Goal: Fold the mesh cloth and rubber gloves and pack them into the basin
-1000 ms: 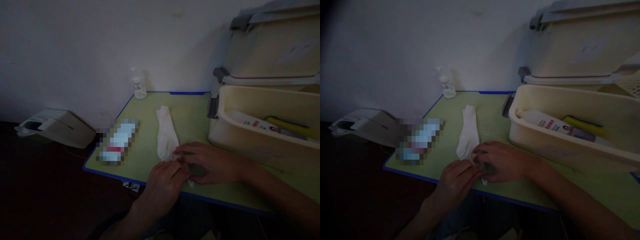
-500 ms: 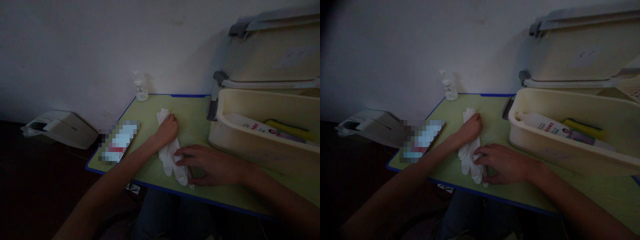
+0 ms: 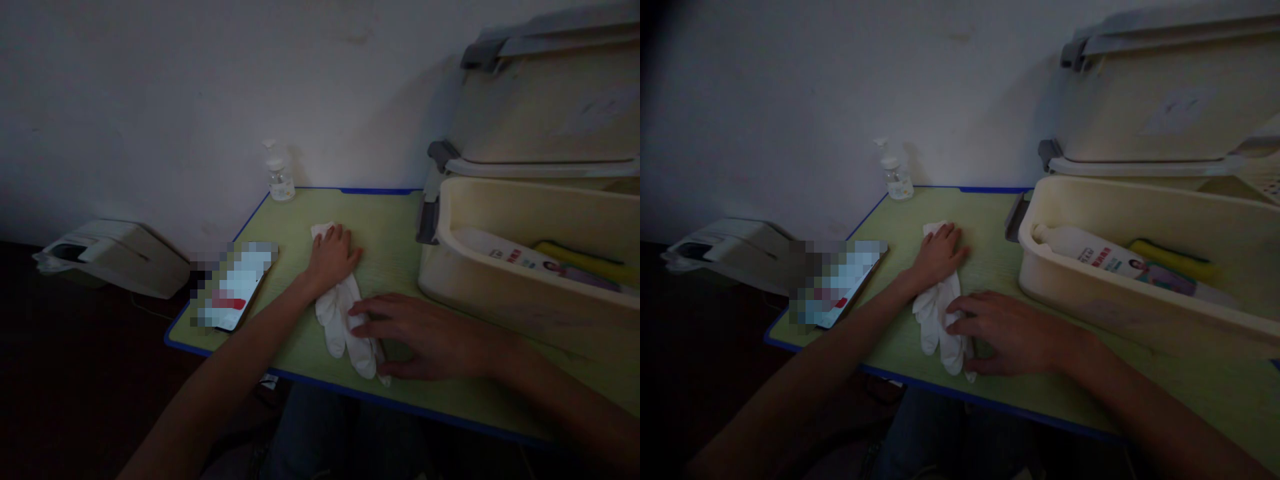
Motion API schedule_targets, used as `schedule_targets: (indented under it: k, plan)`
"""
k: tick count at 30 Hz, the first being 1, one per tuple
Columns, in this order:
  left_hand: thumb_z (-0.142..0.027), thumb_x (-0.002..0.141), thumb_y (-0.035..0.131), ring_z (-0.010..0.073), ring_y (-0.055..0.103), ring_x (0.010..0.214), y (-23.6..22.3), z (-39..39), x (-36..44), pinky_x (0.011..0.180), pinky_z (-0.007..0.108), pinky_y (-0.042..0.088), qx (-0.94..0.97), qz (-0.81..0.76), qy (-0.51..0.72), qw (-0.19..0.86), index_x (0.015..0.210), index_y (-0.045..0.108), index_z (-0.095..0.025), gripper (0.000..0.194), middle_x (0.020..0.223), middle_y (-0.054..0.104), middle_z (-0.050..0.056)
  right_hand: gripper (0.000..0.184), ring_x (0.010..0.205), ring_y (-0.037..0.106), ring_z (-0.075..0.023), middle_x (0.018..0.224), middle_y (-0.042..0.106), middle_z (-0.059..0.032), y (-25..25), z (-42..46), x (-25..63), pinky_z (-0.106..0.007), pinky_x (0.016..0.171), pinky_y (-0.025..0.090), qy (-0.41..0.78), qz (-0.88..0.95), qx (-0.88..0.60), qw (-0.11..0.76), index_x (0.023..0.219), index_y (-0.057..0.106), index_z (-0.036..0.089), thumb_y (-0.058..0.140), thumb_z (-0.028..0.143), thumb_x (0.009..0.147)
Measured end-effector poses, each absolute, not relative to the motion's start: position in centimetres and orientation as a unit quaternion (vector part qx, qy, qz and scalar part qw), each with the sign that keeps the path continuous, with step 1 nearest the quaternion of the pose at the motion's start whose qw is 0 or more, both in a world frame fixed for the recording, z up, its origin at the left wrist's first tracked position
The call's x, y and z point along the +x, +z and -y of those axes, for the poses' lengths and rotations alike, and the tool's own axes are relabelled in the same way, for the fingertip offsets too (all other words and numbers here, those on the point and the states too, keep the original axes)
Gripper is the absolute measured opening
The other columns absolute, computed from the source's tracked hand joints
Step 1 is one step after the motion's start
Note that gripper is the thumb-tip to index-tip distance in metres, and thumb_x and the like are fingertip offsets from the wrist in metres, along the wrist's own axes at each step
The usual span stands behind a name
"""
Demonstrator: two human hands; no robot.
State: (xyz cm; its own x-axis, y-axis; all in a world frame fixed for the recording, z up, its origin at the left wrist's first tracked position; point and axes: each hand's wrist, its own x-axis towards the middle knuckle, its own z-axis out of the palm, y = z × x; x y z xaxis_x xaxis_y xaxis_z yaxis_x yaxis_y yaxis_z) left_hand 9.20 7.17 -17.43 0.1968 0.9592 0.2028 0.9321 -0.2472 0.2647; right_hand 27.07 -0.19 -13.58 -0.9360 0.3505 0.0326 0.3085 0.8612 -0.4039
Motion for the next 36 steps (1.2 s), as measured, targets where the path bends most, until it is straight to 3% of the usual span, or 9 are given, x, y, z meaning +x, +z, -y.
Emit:
schedule_targets:
  k: [3,8,11,16,23,27,36]
  plan:
    - [-0.011,0.085,0.035,0.0218,0.054,0.107,-17.1,-8.4,7.4,0.094,0.037,0.042,0.708,-0.628,0.322,0.014,0.108,0.053,-0.008,0.029,0.114,0.057,0.015,0.043,0.111,0.053,-0.0233,0.124,0.055,-0.0108,-13.5,0.3,27.1,-0.037,0.094,0.043,0.199,0.963,-0.171,0.064,0.114,0.062,0.017,0.069,0.032,0.075]
    - [0.006,0.069,0.035,0.0168,0.057,0.086,-17.3,-10.2,4.9,0.080,0.031,0.045,0.576,-0.664,0.477,0.011,0.097,0.050,-0.015,0.038,0.087,0.057,0.006,0.038,0.109,0.054,-0.0229,0.123,0.056,-0.0106,-13.1,0.4,27.0,-0.036,0.093,0.043,0.198,0.963,-0.172,0.056,0.112,0.063,0.017,0.067,0.032,0.077]
    - [0.007,0.067,0.036,0.0160,0.056,0.078,-17.7,-10.4,4.9,0.075,0.030,0.045,0.566,-0.668,0.481,0.050,0.098,0.048,-0.016,0.041,0.081,0.056,0.003,0.039,0.109,0.054,-0.0237,0.123,0.056,-0.0114,-13.0,0.4,27.0,-0.037,0.093,0.043,0.202,0.963,-0.171,0.048,0.113,0.062,0.015,0.066,0.032,0.078]
    - [0.007,0.070,0.036,0.0177,0.058,0.083,-18.2,-10.5,5.7,0.079,0.032,0.045,0.575,-0.671,0.462,0.076,0.105,0.048,-0.016,0.043,0.081,0.058,0.004,0.040,0.110,0.053,-0.0249,0.124,0.055,-0.0129,-13.2,0.3,27.0,-0.038,0.094,0.042,0.203,0.964,-0.164,0.055,0.113,0.062,0.013,0.067,0.032,0.077]
    - [-0.011,0.079,0.049,0.0147,0.061,0.073,-18.1,-11.0,6.0,0.071,0.027,0.049,0.570,-0.658,0.471,0.141,0.114,0.049,-0.008,0.035,0.098,0.064,0.011,0.040,0.111,0.052,-0.0248,0.125,0.055,-0.0121,-13.3,0.3,27.0,-0.038,0.095,0.042,0.204,0.963,-0.167,0.053,0.113,0.062,0.014,0.066,0.032,0.078]
    - [-0.016,0.071,0.061,0.0164,0.064,0.077,-18.0,-11.4,6.0,0.072,0.027,0.050,0.584,-0.672,0.431,0.145,0.100,0.062,-0.009,0.030,0.103,0.067,0.012,0.039,0.110,0.053,-0.0245,0.125,0.054,-0.0120,-13.3,0.3,27.0,-0.038,0.094,0.042,0.209,0.962,-0.167,0.046,0.113,0.062,0.015,0.066,0.032,0.078]
    - [-0.019,0.073,0.057,0.0174,0.064,0.073,-17.9,-12.1,5.5,0.073,0.028,0.048,0.568,-0.714,0.396,0.102,0.076,0.068,-0.013,0.013,0.076,0.070,0.006,0.040,0.111,0.052,-0.0243,0.125,0.054,-0.0122,-13.4,0.3,27.0,-0.038,0.094,0.042,0.211,0.961,-0.169,0.052,0.114,0.062,0.014,0.067,0.031,0.077]
